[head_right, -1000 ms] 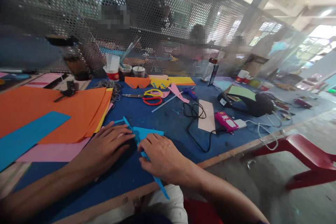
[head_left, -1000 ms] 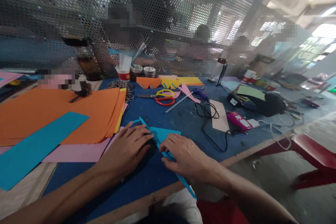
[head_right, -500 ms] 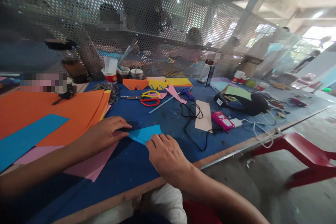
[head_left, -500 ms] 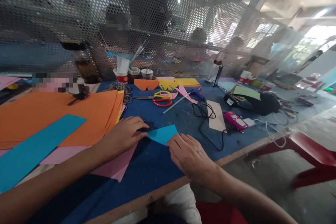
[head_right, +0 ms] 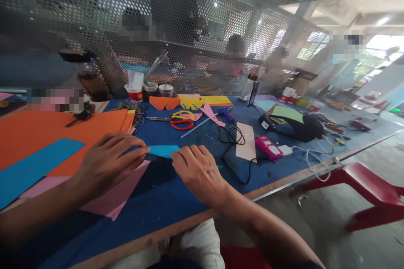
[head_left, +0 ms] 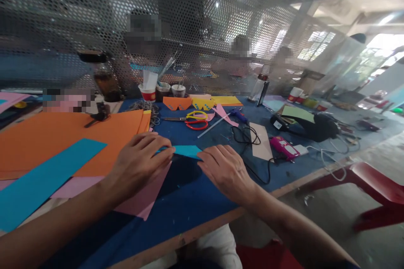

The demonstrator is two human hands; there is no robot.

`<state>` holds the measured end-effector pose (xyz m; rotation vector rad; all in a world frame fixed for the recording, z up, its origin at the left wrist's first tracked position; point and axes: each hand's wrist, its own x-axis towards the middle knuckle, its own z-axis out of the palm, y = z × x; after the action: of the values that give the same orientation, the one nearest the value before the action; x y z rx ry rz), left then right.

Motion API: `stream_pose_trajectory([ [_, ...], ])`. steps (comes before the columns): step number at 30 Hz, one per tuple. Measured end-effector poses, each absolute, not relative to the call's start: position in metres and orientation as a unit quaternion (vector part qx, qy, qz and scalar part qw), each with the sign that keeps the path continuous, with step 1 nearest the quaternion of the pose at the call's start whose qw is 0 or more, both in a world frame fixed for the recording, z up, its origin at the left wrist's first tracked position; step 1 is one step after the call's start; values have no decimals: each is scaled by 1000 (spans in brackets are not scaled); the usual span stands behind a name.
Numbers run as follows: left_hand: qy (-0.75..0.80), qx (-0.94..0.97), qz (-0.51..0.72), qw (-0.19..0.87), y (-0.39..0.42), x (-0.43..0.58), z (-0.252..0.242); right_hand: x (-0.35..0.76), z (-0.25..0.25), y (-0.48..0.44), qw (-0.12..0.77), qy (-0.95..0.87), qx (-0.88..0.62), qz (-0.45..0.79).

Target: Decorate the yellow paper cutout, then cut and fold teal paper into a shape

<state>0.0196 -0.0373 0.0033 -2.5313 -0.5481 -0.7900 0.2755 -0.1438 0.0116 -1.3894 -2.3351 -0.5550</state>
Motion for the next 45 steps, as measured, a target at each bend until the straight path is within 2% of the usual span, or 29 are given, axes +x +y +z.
stream_pose_trajectory([
  [4, -206, -898, -273, 278, -54, -4, -3, 269, 7, -131, 167, -847, -453, -220],
  [11, -208, -929, -248, 180, -94, -15, -47, 258, -22, -141, 114, -891, -388, -207],
  [17, -237, -933, -257, 88, -120, -1, -54, 265, -32, -155, 134, -884, -413, -176],
  [27, -304, -918, -234, 99, -150, 1, -57, 267, -25, -176, 151, -871, -465, -44],
  [37, -314, -922, -213, 79, -160, -3, -60, 262, -27, -178, 202, -855, -477, -25],
  [45, -303, -928, -202, 76, -160, -3, -57, 263, -29, -179, 201, -852, -483, -5],
])
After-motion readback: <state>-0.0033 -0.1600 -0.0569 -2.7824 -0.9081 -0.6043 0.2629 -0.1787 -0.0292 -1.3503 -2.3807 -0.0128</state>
